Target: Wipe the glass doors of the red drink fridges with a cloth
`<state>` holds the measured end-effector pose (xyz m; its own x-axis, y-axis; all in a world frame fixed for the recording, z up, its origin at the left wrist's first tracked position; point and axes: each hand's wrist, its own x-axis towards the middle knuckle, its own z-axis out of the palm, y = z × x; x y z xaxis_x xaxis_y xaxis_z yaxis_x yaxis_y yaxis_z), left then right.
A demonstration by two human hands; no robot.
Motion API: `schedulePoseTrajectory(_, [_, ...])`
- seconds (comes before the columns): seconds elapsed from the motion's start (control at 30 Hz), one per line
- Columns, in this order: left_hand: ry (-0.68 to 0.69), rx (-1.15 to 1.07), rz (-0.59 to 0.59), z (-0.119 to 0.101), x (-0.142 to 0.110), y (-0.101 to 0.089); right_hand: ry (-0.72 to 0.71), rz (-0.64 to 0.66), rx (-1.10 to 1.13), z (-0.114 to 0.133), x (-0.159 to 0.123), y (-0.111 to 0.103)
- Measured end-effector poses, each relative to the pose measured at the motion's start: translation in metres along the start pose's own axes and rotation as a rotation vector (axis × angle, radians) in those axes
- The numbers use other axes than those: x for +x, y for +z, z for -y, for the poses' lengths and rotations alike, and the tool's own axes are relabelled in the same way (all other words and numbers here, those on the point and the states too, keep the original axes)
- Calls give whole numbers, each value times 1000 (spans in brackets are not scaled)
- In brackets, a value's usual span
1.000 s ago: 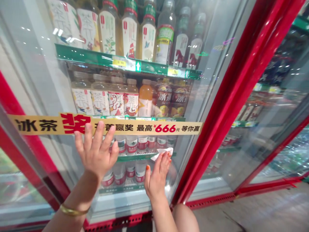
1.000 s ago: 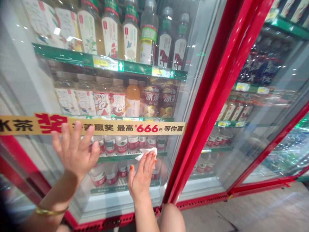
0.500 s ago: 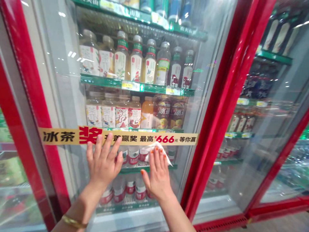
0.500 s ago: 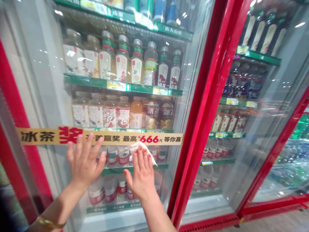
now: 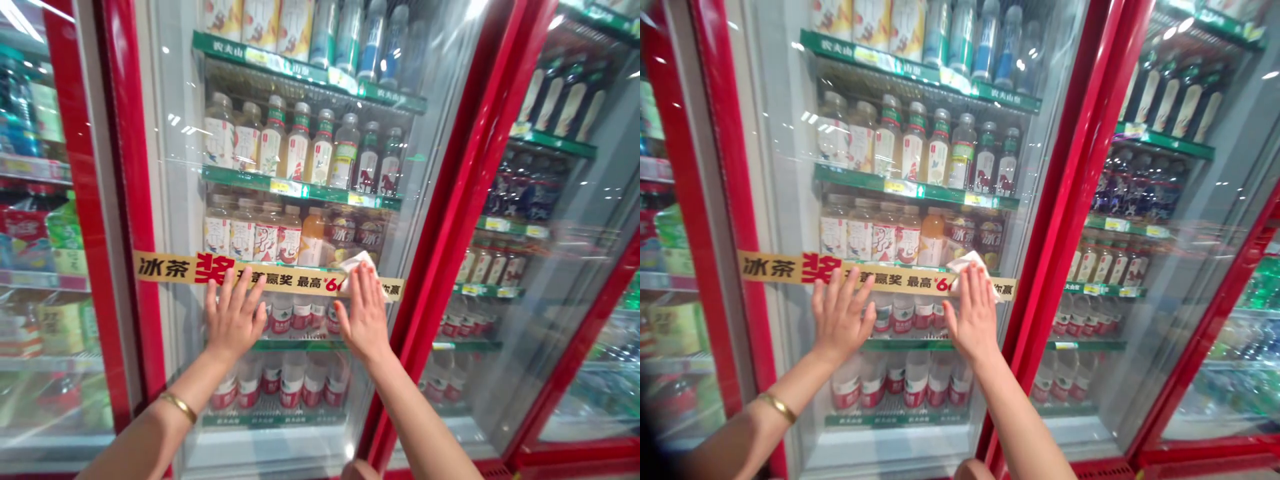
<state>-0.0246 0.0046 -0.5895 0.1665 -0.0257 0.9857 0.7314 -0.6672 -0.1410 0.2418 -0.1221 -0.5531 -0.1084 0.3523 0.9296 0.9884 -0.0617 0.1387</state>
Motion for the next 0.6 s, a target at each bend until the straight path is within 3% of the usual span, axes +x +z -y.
schedulePoseTrajectory(0.07, [1, 12, -3, -1, 0, 0, 151, -82, -12, -14, 19, -4])
schedulePoseTrajectory(0.13, [4, 20, -3, 0, 0, 0, 187, -105, -5, -10, 44, -3])
schedulePoseTrajectory(0.2, [6, 26, 4, 0, -1, 0, 72, -56, 18, 6, 58, 0])
schedulePoseTrajectory(0.27, [12, 34, 7, 1, -1, 0, -166, 28, 50, 19, 56, 3])
schedulePoseTrajectory(0.33, [15, 40, -1, 2, -1, 0, -367, 84, 62, 15, 44, 3])
schedulePoseTrajectory(0.37, [15, 40, -7, 2, -1, 1, -391, 82, 51, 5, 39, 2])
schedulePoseTrajectory(0.43, [15, 31, -11, 2, -1, 3, -263, 20, 11, -20, 40, -2])
schedulePoseTrajectory(0.5, [9, 25, -4, 1, -1, 4, -57, -57, -13, -36, 59, -7])
schedulePoseTrajectory(0.6, [11, 40, -1, 1, 0, 5, 62, -61, -9, -19, 97, -8])
